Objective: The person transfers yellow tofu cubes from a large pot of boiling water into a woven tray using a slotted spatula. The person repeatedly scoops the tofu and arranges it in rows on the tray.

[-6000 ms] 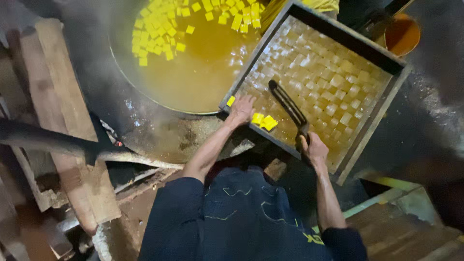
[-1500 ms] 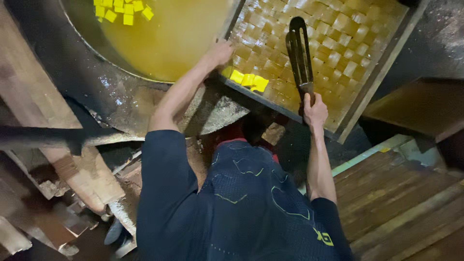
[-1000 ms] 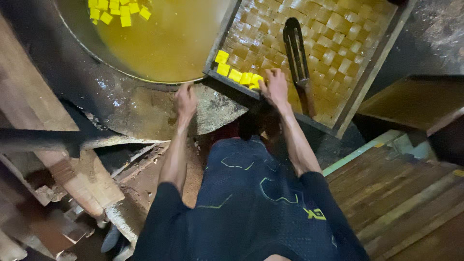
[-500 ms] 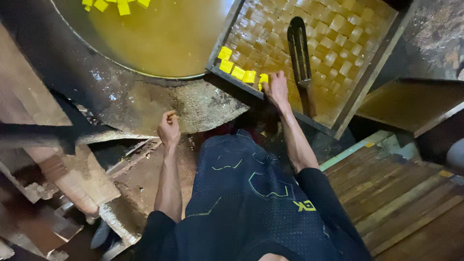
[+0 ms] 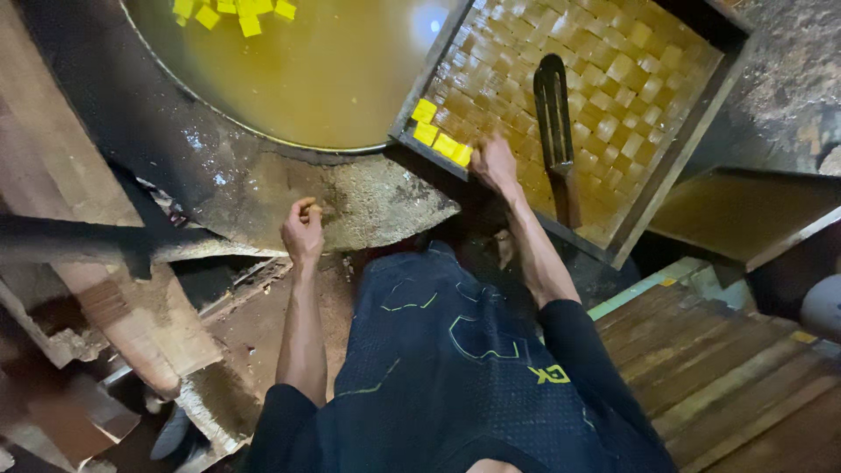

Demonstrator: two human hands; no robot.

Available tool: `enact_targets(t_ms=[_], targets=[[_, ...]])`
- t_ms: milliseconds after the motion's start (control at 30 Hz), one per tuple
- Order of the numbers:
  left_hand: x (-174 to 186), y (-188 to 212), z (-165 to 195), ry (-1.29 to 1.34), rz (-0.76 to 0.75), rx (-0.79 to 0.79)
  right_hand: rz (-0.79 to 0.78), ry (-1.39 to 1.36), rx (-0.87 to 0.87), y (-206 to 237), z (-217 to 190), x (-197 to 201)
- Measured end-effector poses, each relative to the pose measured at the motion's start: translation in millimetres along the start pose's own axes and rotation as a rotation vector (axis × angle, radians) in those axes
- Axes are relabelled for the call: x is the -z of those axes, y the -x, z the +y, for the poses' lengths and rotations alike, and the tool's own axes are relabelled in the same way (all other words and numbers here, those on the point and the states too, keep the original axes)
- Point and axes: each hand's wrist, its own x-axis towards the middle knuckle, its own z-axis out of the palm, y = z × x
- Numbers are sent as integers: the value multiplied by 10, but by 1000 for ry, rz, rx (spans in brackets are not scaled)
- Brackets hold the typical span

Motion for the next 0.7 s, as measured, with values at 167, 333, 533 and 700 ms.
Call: enact_targets(t_ms=[167,333,533,700], targets=[[71,-13,-136,41,5,-64,90,-53,566,-208,-163,-165],[229,3,-309,-21,58,-48,478,-145,152,-40,148,-7],[359,49,-328,-9,77,301,975,402,-229,857,777,204],[151,-171,94,9,11,142,671,202,-423,1099,1228,77]])
